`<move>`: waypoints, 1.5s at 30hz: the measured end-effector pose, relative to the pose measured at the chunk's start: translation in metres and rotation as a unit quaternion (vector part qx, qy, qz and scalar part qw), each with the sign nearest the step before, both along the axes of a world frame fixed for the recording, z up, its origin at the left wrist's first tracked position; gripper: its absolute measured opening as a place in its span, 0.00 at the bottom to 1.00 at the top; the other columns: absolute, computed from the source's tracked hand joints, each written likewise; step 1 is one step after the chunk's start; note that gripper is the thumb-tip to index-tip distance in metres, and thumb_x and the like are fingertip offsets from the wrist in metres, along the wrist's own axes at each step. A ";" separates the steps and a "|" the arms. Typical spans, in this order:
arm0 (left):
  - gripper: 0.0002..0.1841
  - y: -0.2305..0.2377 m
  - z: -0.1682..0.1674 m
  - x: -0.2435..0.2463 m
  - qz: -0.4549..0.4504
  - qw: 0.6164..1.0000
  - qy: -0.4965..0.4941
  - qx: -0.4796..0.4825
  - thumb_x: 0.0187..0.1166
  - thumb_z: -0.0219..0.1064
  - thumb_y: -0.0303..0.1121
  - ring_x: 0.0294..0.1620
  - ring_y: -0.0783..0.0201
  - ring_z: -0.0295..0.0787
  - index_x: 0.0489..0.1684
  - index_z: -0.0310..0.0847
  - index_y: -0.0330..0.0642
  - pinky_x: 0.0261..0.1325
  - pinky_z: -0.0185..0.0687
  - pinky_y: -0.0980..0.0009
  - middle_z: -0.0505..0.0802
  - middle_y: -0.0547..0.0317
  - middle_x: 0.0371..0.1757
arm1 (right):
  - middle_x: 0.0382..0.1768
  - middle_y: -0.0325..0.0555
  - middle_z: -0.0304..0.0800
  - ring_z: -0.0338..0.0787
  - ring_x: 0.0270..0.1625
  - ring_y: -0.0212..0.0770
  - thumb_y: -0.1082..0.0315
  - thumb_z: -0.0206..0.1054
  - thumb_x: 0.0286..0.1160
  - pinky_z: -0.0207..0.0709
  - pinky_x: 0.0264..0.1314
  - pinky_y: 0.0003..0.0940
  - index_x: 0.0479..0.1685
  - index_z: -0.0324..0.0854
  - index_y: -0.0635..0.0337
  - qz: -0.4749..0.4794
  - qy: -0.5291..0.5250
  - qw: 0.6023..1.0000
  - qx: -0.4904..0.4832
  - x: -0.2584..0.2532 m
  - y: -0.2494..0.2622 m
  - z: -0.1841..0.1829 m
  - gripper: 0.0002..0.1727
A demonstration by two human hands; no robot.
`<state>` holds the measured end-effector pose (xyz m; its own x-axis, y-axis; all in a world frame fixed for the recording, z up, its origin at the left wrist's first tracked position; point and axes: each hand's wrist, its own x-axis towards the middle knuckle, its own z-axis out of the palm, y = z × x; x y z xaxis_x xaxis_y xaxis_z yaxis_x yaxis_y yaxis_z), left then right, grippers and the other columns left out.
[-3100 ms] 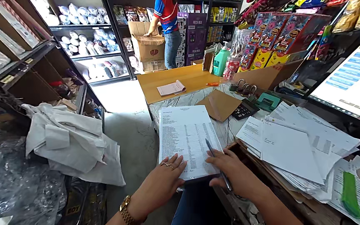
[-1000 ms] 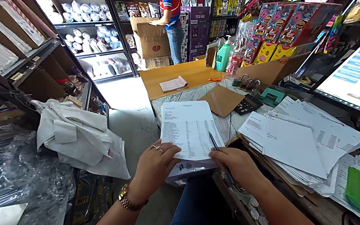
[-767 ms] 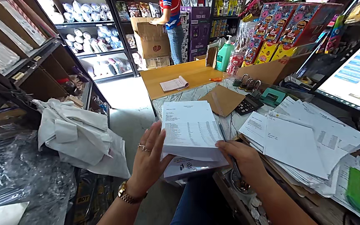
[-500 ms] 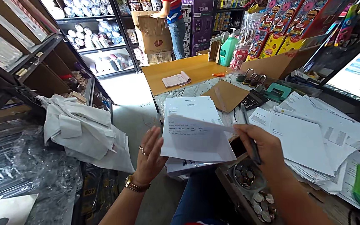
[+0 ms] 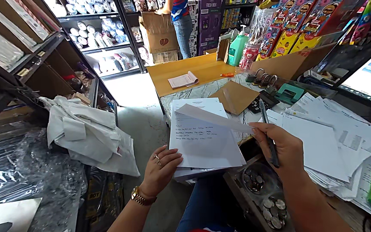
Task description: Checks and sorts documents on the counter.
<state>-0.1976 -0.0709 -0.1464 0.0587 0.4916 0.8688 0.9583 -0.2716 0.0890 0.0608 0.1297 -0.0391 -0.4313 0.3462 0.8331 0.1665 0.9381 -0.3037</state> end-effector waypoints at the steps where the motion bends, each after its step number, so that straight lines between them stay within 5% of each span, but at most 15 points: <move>1: 0.07 0.001 0.000 0.001 -0.001 1.000 -0.001 0.001 0.88 0.61 0.32 0.65 0.68 0.88 0.45 0.87 0.48 0.84 0.63 0.69 0.96 0.63 0.49 | 0.38 0.56 0.95 0.91 0.41 0.30 0.68 0.61 0.86 0.77 0.50 0.13 0.46 0.92 0.69 0.001 0.000 1.000 0.000 0.000 -0.001 0.000 0.15; 23: 0.09 -0.010 0.004 0.008 0.005 0.999 -0.007 -0.051 0.87 0.63 0.34 0.58 0.67 0.93 0.47 0.91 0.45 0.81 0.68 0.69 0.98 0.57 0.45 | 0.40 0.63 0.94 0.92 0.42 0.36 0.71 0.61 0.86 0.79 0.49 0.17 0.49 0.89 0.73 -0.007 0.014 0.999 0.035 0.008 -0.003 0.003 0.14; 27: 0.10 -0.012 0.003 0.008 0.001 0.997 -0.022 -0.070 0.87 0.63 0.33 0.58 0.60 0.95 0.45 0.92 0.42 0.72 0.79 0.69 0.99 0.52 0.47 | 0.45 0.62 0.96 0.96 0.45 0.53 0.69 0.62 0.84 0.87 0.49 0.41 0.49 0.92 0.67 0.017 -0.068 0.997 0.043 0.004 -0.009 -0.013 0.14; 30: 0.09 -0.013 0.001 0.009 0.004 0.997 -0.040 -0.066 0.85 0.65 0.33 0.53 0.61 0.95 0.41 0.93 0.44 0.60 0.84 0.72 0.98 0.51 0.44 | 0.45 0.56 0.97 0.97 0.47 0.55 0.68 0.63 0.82 0.88 0.55 0.50 0.46 0.94 0.60 0.041 -0.140 0.989 0.035 -0.003 -0.014 -0.036 0.13; 32: 0.08 -0.013 0.001 0.010 0.005 0.997 -0.046 -0.058 0.83 0.67 0.33 0.52 0.62 0.95 0.38 0.93 0.44 0.61 0.83 0.74 0.98 0.51 0.42 | 0.43 0.55 0.97 0.97 0.45 0.54 0.68 0.63 0.82 0.88 0.54 0.49 0.45 0.94 0.58 0.043 -0.161 0.985 0.041 -0.005 -0.017 -0.046 0.12; 35: 0.09 -0.012 0.001 0.009 -0.005 0.996 -0.046 -0.073 0.84 0.65 0.31 0.55 0.59 0.96 0.40 0.93 0.42 0.64 0.84 0.71 0.99 0.50 0.44 | 0.35 0.57 0.96 0.95 0.36 0.53 0.70 0.62 0.80 0.87 0.39 0.44 0.45 0.94 0.62 0.019 -0.131 0.991 0.023 -0.003 -0.015 -0.047 0.13; 39: 0.09 -0.013 0.000 0.008 -0.019 0.996 -0.047 -0.079 0.85 0.63 0.30 0.59 0.59 0.95 0.42 0.92 0.41 0.68 0.83 0.70 0.99 0.50 0.46 | 0.39 0.62 0.95 0.93 0.38 0.48 0.71 0.61 0.84 0.85 0.44 0.35 0.49 0.91 0.69 -0.019 -0.046 0.999 0.008 0.008 -0.002 -0.031 0.13; 42: 0.13 -0.015 0.002 0.004 -0.028 0.994 -0.063 -0.080 0.85 0.67 0.43 0.65 0.60 0.92 0.46 0.91 0.42 0.72 0.80 0.70 0.98 0.50 0.50 | 0.44 0.62 0.96 0.96 0.46 0.49 0.71 0.61 0.85 0.86 0.52 0.34 0.48 0.92 0.68 0.011 -0.048 0.998 0.027 0.011 0.001 -0.033 0.13; 45: 0.34 -0.019 0.002 -0.017 -0.007 0.988 -0.139 -0.065 0.77 0.65 0.66 0.71 0.61 0.87 0.55 0.90 0.39 0.74 0.80 0.65 0.96 0.49 0.58 | 0.46 0.58 0.97 0.97 0.47 0.53 0.70 0.61 0.83 0.88 0.52 0.44 0.48 0.94 0.60 0.042 -0.109 0.993 0.024 0.007 -0.007 -0.049 0.13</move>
<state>-0.2148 -0.0903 -0.1440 -0.1655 0.6013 0.7817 0.8882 -0.2536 0.3831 0.0678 0.1223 -0.0878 -0.6285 0.2637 0.7317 0.1445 0.9640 -0.2234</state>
